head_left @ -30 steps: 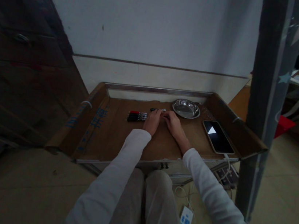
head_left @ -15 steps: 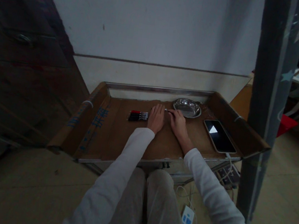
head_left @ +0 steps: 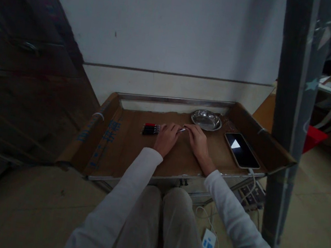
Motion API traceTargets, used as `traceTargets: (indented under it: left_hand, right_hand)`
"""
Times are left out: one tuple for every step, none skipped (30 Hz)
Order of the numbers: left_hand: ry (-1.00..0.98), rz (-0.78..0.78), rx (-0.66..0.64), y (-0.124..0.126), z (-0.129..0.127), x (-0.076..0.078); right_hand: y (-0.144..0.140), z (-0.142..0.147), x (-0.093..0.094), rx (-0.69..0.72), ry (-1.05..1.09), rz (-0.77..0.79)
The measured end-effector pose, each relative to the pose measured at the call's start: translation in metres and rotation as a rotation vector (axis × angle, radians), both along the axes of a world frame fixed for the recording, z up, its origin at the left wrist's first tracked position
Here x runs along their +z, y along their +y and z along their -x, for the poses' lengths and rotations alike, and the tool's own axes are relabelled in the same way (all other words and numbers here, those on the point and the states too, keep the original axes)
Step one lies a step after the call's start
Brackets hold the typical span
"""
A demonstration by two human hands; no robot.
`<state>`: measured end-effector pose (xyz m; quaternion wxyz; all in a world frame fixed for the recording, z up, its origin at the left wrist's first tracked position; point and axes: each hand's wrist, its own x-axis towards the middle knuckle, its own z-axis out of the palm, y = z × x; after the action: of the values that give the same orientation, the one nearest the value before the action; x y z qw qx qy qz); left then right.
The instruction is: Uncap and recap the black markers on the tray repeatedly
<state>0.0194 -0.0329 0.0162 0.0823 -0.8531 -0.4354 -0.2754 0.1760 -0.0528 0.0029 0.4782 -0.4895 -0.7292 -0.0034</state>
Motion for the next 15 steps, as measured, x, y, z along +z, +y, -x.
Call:
traceTargets:
  left_hand:
    - [-0.041,-0.006,0.04,-0.002,0.003,0.002]
    - [-0.071,-0.01,0.068,-0.004,0.005,0.003]
    - [-0.088,-0.012,0.082,-0.004,0.006,0.004]
    - [-0.095,-0.012,0.084,-0.004,0.007,0.004]
    - [-0.096,-0.012,0.079,-0.003,0.008,0.004]
    - [-0.095,-0.012,0.071,-0.002,0.008,0.004]
    - [-0.094,-0.015,0.061,-0.001,0.008,0.003]
    - [-0.094,-0.019,0.054,-0.001,0.007,0.003]
    - [-0.097,-0.024,0.047,-0.001,0.006,0.003]
    - [-0.104,-0.031,0.041,-0.001,0.006,0.002]
    - [-0.113,-0.036,0.033,-0.002,0.005,0.002]
    - [-0.127,-0.041,0.024,-0.002,0.004,0.002]
    - [-0.148,-0.04,0.013,-0.003,0.003,0.001]
    - [-0.177,-0.034,-0.003,-0.004,0.003,0.001]
    - [-0.215,-0.024,-0.026,-0.004,0.003,0.0]
  right_hand:
    - [-0.001,0.0,-0.001,-0.013,-0.013,0.015]
    - [-0.001,0.0,-0.001,-0.025,-0.028,0.034]
    - [-0.001,0.001,-0.001,-0.034,-0.045,0.055]
    - [-0.002,0.001,-0.002,-0.042,-0.059,0.073]
    - [-0.002,0.001,-0.002,-0.048,-0.071,0.09]
    - [-0.003,0.002,-0.001,-0.051,-0.081,0.102]
    - [-0.003,0.002,-0.001,-0.054,-0.088,0.113]
    - [-0.004,0.003,-0.001,-0.053,-0.093,0.12]
    - [-0.004,0.004,-0.001,-0.048,-0.095,0.123]
    - [-0.005,0.005,0.0,-0.037,-0.093,0.119]
    - [-0.005,0.006,0.0,-0.018,-0.085,0.109]
    - [-0.006,0.008,0.0,0.009,-0.071,0.094]
    - [-0.006,0.01,0.0,0.049,-0.053,0.076]
    - [-0.007,0.011,0.001,0.097,-0.03,0.061]
    - [-0.008,0.013,0.001,0.147,-0.005,0.052]
